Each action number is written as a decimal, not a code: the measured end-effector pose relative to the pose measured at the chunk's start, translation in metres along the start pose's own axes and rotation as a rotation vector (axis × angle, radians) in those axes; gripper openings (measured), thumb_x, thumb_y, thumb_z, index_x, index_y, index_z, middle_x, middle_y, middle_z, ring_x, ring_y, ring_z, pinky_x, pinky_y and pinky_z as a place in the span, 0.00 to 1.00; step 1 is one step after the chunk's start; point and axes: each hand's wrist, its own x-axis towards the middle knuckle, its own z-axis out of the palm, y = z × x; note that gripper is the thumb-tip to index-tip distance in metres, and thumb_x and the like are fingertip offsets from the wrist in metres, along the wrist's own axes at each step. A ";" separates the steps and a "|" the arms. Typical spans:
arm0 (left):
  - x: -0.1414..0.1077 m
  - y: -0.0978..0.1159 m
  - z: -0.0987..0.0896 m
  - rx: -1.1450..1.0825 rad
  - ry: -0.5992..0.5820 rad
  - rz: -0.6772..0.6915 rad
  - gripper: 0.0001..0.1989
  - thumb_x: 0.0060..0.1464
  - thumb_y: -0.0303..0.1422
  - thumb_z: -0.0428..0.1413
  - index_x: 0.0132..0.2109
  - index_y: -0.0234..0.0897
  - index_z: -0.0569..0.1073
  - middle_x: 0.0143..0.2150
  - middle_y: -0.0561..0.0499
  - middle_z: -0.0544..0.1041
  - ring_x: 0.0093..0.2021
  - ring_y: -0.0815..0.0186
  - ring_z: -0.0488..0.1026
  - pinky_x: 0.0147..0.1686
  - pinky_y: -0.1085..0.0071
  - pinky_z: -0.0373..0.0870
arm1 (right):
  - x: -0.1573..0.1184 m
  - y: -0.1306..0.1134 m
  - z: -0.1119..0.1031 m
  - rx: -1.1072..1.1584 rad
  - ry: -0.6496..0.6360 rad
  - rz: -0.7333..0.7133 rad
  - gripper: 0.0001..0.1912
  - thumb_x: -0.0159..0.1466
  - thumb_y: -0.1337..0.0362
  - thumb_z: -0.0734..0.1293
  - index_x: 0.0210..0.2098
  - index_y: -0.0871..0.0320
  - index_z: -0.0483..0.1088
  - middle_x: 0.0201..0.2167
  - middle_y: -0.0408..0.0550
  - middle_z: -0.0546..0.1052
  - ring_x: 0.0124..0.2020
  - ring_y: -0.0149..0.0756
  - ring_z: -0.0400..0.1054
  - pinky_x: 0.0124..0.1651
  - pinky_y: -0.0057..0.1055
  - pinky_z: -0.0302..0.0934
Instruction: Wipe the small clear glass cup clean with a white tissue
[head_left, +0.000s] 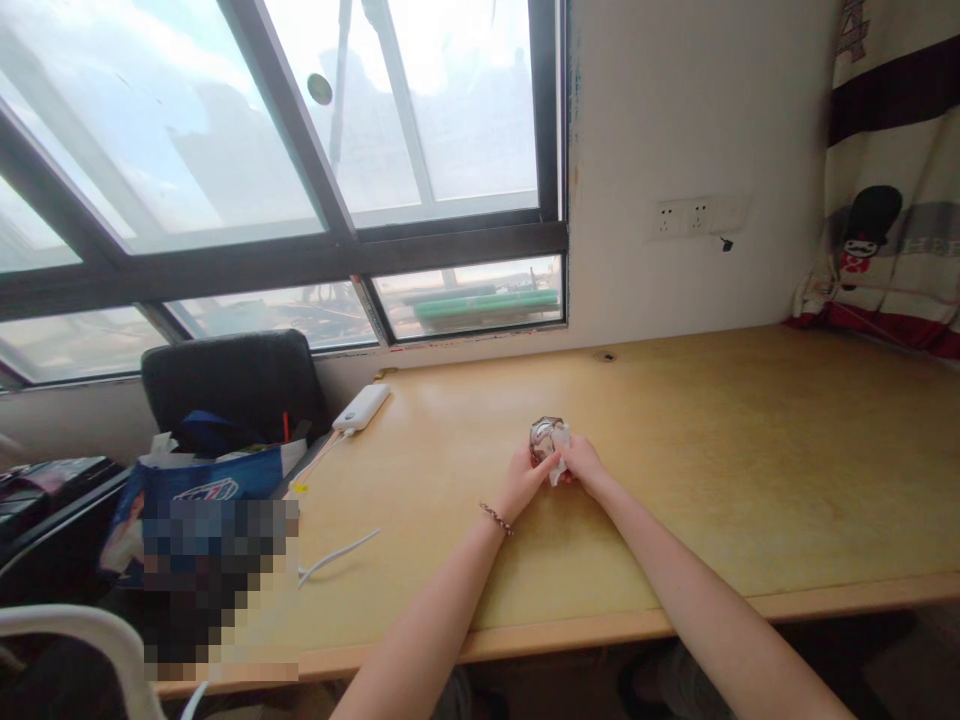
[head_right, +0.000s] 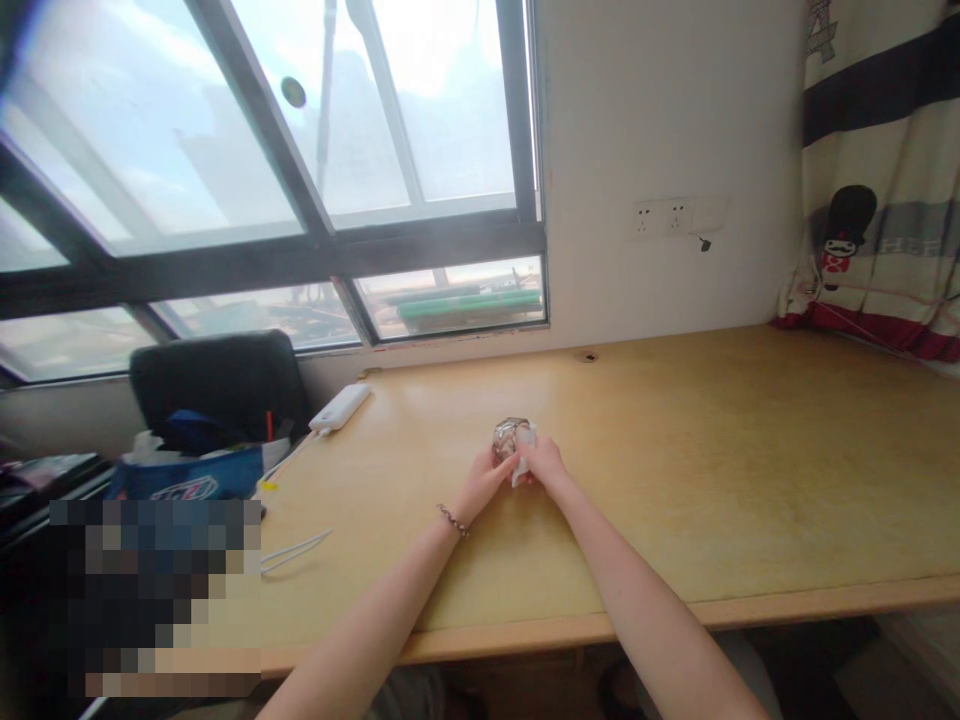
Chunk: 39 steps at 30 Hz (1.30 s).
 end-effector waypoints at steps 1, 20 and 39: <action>0.000 0.000 0.000 0.009 0.003 0.004 0.20 0.45 0.42 0.54 0.41 0.32 0.69 0.29 0.48 0.74 0.31 0.65 0.70 0.30 0.71 0.66 | 0.001 0.002 0.000 0.013 -0.014 -0.012 0.20 0.56 0.51 0.57 0.19 0.60 0.66 0.10 0.43 0.68 0.11 0.28 0.61 0.12 0.21 0.53; 0.004 -0.008 -0.002 -0.105 0.007 -0.093 0.24 0.47 0.45 0.51 0.44 0.30 0.69 0.30 0.47 0.74 0.21 0.71 0.68 0.23 0.74 0.65 | -0.006 -0.011 -0.012 -0.234 0.318 -0.275 0.28 0.60 0.49 0.51 0.18 0.61 0.68 0.09 0.47 0.68 0.13 0.31 0.63 0.18 0.23 0.51; 0.008 -0.015 -0.005 -0.180 0.082 -0.223 0.31 0.47 0.52 0.46 0.36 0.25 0.74 0.25 0.44 0.74 0.14 0.75 0.62 0.14 0.77 0.60 | -0.004 -0.007 -0.011 -0.496 0.285 -0.418 0.14 0.56 0.57 0.60 0.26 0.61 0.69 0.21 0.48 0.73 0.22 0.30 0.63 0.25 0.23 0.51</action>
